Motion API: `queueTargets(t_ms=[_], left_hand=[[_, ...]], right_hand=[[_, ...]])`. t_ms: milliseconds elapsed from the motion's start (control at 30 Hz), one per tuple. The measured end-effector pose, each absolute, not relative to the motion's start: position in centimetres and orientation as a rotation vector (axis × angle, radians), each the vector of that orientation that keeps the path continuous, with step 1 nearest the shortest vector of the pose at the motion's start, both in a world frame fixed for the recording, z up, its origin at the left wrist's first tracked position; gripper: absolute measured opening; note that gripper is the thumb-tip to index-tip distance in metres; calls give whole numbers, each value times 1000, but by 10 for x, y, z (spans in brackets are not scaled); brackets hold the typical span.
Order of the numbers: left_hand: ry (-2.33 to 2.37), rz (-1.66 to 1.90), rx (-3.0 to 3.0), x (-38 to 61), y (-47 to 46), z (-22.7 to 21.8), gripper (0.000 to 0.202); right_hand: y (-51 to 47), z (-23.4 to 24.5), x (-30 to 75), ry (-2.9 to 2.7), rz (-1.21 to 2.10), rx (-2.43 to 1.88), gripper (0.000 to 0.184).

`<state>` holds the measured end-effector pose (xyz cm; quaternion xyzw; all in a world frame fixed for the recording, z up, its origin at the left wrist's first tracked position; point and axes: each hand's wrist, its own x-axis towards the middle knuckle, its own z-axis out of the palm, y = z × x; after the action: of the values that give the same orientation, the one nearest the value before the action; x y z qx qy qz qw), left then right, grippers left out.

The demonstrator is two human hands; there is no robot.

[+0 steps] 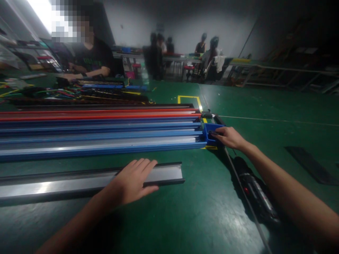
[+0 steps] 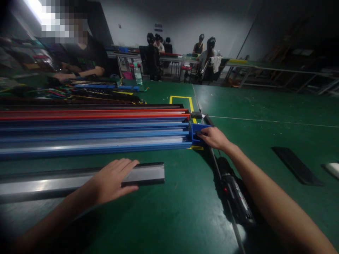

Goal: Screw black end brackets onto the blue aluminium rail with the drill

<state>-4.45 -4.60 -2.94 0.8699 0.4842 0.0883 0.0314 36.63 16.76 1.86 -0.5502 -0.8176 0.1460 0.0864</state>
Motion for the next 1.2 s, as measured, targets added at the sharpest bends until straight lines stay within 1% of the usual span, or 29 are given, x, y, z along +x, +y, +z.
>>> queueTargets(t_ms=[67, 167, 200, 300, 400, 500, 733, 967, 1067, 1200], left_hand=[[1481, 283, 2693, -45, -46, -31, 70], [1478, 305, 2705, -46, -47, -32, 70], [1477, 325, 2707, -47, -47, -33, 69], [1456, 379, 2712, -47, -48, -33, 69], [1435, 383, 2733, -47, -48, -31, 68], [1452, 341, 2739, -46, -48, -29, 68], [1451, 346, 2752, -48, -48, -34, 70], [1454, 355, 2771, -49, -50, -37, 70], [1444, 337, 2778, -49, -49, -36, 69], [1449, 335, 2778, -49, -48, -34, 70]], right_hand=[[167, 21, 368, -2465, 297, -1591, 44], [167, 20, 371, -2502, 34, -1522, 33], [168, 20, 373, -2511, -35, -1517, 34], [168, 16, 375, -2539, -127, -1512, 48], [168, 14, 376, -2572, -136, -1465, 55], [168, 14, 375, -2572, -126, -1401, 56], [170, 14, 378, -2487, 22, -1377, 50], [172, 16, 381, -2325, 273, -1539, 38], [172, 17, 382, -2325, 208, -1523, 39], [172, 15, 384, -2348, 67, -1373, 46]])
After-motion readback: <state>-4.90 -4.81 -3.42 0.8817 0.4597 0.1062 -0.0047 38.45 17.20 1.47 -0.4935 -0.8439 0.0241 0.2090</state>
